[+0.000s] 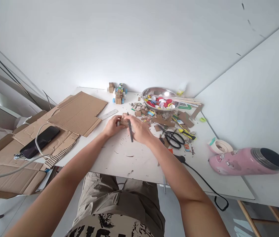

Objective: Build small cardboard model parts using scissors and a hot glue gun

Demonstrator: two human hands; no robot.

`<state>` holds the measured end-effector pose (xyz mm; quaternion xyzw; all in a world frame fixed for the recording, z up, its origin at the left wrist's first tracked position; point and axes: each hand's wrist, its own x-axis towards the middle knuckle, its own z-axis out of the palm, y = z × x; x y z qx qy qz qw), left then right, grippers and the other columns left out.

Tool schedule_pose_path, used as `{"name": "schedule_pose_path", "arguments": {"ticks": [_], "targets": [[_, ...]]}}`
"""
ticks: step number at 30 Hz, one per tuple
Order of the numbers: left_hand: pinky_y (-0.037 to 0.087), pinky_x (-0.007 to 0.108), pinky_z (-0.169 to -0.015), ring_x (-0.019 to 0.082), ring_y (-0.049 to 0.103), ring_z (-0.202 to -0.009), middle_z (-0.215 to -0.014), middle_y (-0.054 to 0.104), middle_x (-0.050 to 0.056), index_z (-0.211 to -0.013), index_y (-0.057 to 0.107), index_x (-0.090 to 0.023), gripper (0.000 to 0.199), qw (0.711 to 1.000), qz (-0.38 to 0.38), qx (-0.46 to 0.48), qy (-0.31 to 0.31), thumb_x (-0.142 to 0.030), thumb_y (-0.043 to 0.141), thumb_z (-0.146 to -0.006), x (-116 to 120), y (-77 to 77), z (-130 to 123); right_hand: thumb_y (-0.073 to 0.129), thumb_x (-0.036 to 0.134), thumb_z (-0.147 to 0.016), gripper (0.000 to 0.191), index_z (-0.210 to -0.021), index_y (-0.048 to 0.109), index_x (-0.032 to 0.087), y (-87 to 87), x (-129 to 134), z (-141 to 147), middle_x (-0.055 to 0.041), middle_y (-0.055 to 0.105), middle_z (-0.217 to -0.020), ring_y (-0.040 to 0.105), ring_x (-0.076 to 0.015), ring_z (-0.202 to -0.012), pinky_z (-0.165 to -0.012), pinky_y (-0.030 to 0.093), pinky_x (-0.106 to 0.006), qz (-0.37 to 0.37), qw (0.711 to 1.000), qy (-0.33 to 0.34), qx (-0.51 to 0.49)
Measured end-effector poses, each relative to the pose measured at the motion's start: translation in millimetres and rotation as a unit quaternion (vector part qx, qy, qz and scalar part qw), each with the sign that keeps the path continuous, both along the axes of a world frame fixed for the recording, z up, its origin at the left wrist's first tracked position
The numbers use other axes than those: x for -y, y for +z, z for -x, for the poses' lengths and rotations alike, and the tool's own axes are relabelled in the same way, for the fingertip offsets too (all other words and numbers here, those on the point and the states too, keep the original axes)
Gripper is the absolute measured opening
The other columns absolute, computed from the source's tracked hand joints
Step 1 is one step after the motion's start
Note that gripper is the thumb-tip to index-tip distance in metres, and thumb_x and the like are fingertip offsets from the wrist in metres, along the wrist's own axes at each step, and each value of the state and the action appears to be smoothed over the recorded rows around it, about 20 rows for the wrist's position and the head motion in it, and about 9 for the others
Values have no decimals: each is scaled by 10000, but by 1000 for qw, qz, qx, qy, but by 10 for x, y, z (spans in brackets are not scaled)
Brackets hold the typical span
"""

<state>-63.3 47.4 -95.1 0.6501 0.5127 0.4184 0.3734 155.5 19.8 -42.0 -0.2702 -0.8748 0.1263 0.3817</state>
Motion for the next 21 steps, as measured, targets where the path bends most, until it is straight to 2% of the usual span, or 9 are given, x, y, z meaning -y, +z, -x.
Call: {"name": "schedule_pose_path", "arguments": {"ticks": [4,7,10,15,18,21], "targets": [[658,418,-955,267,822,-1036,-1114,849,68,-1050,727,-233,413,999,2,25,22,-151,916,-692,-35,121,69,661,174,-989,382,-1346,641,308,110,221,-248,-126,836,-1412,798,-321,-1366,-1065,711,-554,-18,998,-43,-30],[657,425,-971,279,826,-1084,-1146,856,89,-1066,726,-222,425,995,-5,72,65,-191,931,-695,-125,310,221,639,242,-1045,346,-1380,632,328,115,380,-503,-125,830,-1427,786,-332,-1387,-1078,706,-561,-31,992,-95,-80],[662,444,-963,299,818,-1105,-1109,863,68,-1051,740,-238,455,993,-33,42,109,-194,948,-649,-301,568,439,692,313,-1032,322,-1346,644,362,3,448,-747,-118,838,-1394,803,-356,-1350,-1092,696,-592,-19,977,-167,-131],[647,474,-1046,316,807,-1111,-1039,847,51,-910,706,-229,405,986,-11,-32,166,-70,885,-582,-740,935,754,683,450,-1038,297,-1314,636,351,-284,454,-974,-124,846,-1320,813,-362,-1325,-1076,706,-584,-21,949,-252,-189],[632,478,-1078,314,797,-1138,-1049,827,58,-848,644,-230,407,979,24,-40,198,-16,852,-572,-992,1012,850,668,476,-1047,281,-1297,649,349,-395,478,-999,-109,860,-1252,845,-356,-1242,-1009,737,-557,-47,941,-282,-184],[627,501,-1076,333,790,-1143,-1015,805,71,-778,572,-240,438,975,36,-45,213,26,837,-552,-1207,989,915,681,449,-1043,260,-1279,665,343,-447,495,-1012,-112,870,-1215,853,-373,-1211,-907,762,-534,-63,940,-292,-168]]}}
